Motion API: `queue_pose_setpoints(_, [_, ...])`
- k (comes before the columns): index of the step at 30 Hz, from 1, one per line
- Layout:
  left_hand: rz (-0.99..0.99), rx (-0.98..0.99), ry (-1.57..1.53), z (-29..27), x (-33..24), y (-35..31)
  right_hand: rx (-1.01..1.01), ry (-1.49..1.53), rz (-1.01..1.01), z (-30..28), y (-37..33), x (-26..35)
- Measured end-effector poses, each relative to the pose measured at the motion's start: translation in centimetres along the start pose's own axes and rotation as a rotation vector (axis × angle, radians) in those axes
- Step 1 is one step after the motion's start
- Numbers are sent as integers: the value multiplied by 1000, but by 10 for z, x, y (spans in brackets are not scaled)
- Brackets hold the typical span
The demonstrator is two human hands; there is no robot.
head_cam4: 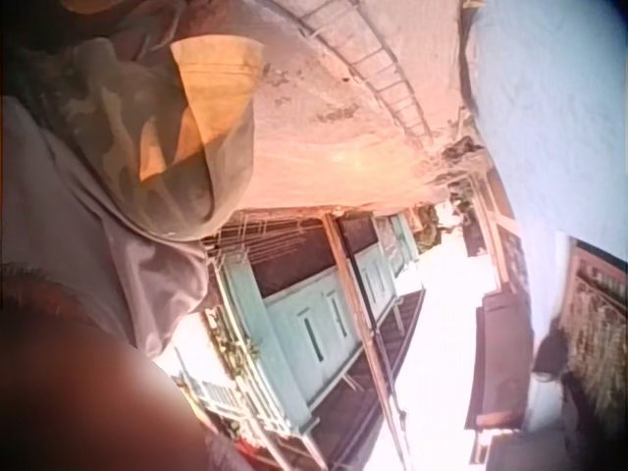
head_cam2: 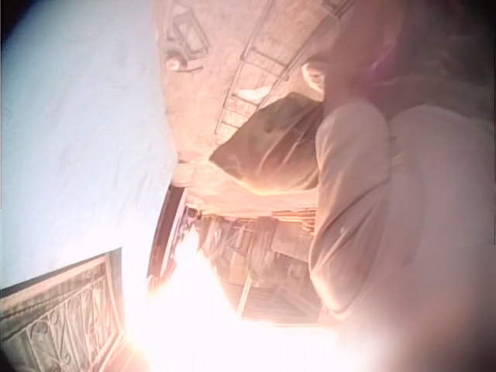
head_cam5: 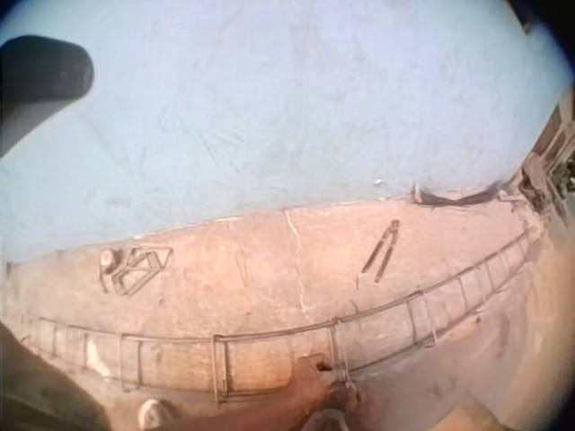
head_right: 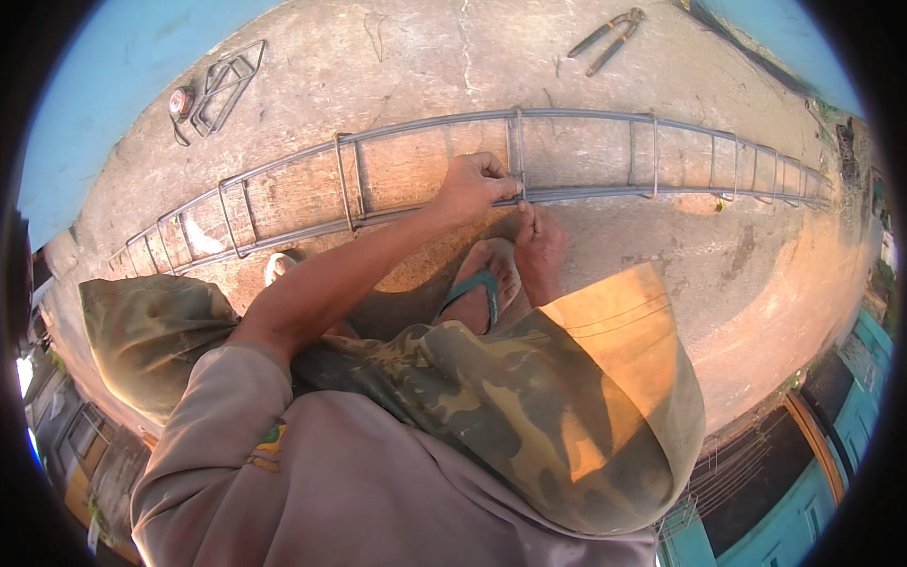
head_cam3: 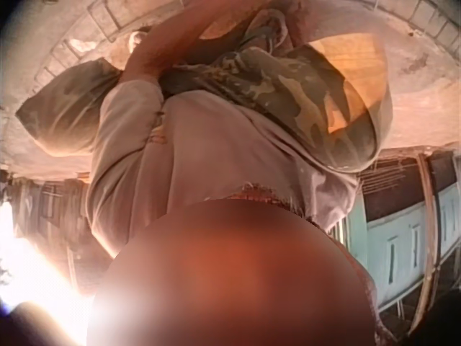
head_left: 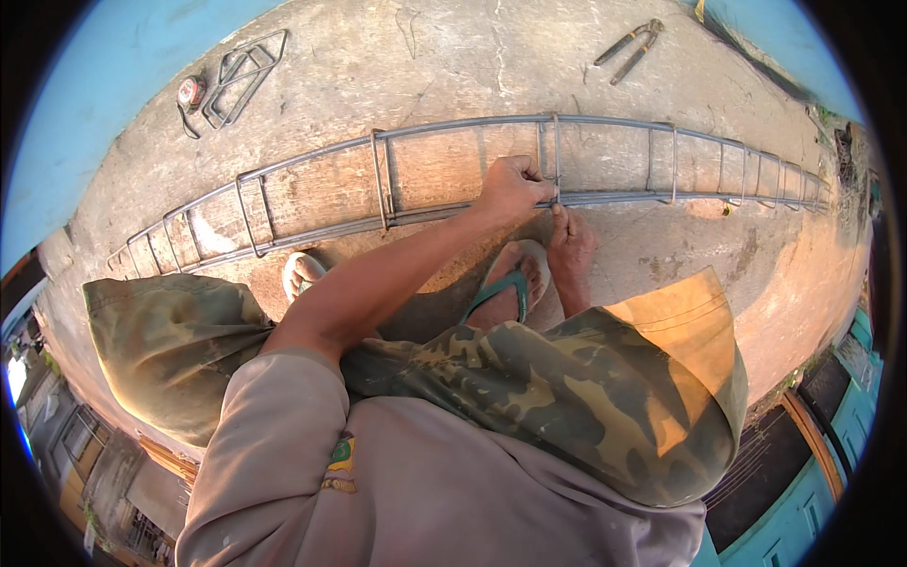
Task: The person sits on a concrete floor and uses pliers to tie wire around the intersections of a rebar ladder. They repeatedly wrap and twist wire segments to secure the rungs to the side rails.
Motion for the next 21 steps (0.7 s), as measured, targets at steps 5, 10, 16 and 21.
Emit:
queue_pose_setpoints(5, [661,-15,412,8,-48,-39,-2,8,34,3,-1,-1])
queue_pose_setpoints(10, [131,162,65,5,-8,-1,60,-27,77,5,-2,-6])
queue_pose_setpoints(16, [-161,528,143,27,17,2,58,-15,83,-1,0,2])
queue_pose_setpoints(21, [92,419,309,31,8,5,198,-69,118,-13,-33,15])
Point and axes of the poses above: each hand's wrist, its own y-axis towards the middle knuckle, its own z-axis out of the palm, x = y × z, the point moved 10 cm from there along y, towards the middle knuckle, and after that the axes turned 1 degree about y, right-handed, at the moved point
